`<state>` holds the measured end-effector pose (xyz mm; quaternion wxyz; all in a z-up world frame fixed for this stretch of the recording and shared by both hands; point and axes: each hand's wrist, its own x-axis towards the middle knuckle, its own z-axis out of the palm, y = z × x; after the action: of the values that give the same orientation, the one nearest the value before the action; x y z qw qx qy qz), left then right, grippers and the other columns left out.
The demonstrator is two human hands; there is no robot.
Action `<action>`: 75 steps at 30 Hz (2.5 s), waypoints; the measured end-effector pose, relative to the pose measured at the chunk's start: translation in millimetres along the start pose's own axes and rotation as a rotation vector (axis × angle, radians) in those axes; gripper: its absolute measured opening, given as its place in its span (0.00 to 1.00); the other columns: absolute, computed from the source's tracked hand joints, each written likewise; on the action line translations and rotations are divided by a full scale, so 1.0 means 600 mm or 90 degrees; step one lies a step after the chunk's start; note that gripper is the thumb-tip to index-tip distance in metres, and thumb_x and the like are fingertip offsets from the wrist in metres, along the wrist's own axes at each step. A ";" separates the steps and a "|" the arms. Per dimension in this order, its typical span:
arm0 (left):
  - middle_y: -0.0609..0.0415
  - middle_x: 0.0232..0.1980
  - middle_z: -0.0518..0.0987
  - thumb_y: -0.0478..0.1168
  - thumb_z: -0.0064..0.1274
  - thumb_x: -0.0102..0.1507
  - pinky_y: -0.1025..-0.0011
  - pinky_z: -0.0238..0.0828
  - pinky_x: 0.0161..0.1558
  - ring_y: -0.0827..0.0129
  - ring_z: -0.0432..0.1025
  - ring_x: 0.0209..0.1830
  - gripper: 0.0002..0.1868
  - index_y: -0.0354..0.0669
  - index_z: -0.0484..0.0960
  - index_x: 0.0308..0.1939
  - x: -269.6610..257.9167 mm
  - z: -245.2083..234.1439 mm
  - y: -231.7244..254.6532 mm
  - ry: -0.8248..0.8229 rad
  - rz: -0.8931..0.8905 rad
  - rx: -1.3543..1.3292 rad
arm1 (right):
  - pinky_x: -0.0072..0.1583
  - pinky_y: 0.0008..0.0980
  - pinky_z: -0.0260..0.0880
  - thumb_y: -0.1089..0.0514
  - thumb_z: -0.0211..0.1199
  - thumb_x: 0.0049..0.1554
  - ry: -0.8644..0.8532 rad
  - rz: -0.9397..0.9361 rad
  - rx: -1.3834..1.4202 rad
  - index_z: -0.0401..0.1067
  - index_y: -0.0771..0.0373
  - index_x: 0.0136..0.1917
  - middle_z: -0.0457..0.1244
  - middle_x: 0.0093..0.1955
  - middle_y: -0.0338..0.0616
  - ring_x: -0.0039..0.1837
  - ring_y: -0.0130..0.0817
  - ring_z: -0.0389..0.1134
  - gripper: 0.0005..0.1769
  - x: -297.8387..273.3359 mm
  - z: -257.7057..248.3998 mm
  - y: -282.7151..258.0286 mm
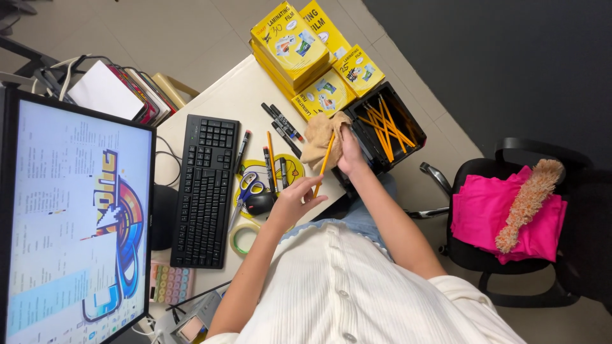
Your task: The person cleans a desk using a cloth, wiping the surface and several items including pencils, markers, and a roll of tape. The person then moves to a nearby chair and organizes a white power cord by coiling it.
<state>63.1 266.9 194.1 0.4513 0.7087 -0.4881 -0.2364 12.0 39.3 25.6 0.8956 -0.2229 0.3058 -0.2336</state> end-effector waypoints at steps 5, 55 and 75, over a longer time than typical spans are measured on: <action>0.57 0.40 0.80 0.45 0.72 0.55 0.76 0.74 0.35 0.77 0.69 0.29 0.29 0.45 0.81 0.60 0.028 -0.005 -0.010 -0.047 0.041 -0.090 | 0.68 0.43 0.69 0.46 0.43 0.70 -0.033 0.023 -0.043 0.62 0.65 0.72 0.63 0.69 0.49 0.68 0.40 0.67 0.26 -0.037 0.028 0.001; 0.46 0.45 0.85 0.40 0.52 0.69 0.68 0.75 0.39 0.64 0.78 0.38 0.13 0.35 0.81 0.54 0.129 0.097 -0.365 0.186 -0.294 -0.167 | 0.73 0.42 0.64 0.43 0.40 0.72 -0.059 0.182 0.094 0.59 0.61 0.77 0.60 0.74 0.45 0.73 0.39 0.63 0.29 -0.147 -0.088 0.065; 0.42 0.36 0.84 0.38 0.54 0.66 0.55 0.73 0.34 0.45 0.78 0.33 0.09 0.38 0.74 0.46 0.101 -0.035 -0.178 0.166 -0.255 0.191 | 0.71 0.41 0.68 0.50 0.36 0.69 -0.098 0.303 -0.067 0.58 0.63 0.76 0.62 0.71 0.48 0.70 0.39 0.67 0.27 -0.131 -0.028 0.104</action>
<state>155.4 233.1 117.4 0.3446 0.8743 -0.3057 -0.1531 -36.5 128.0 14.5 0.9332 -0.2078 0.2925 0.0177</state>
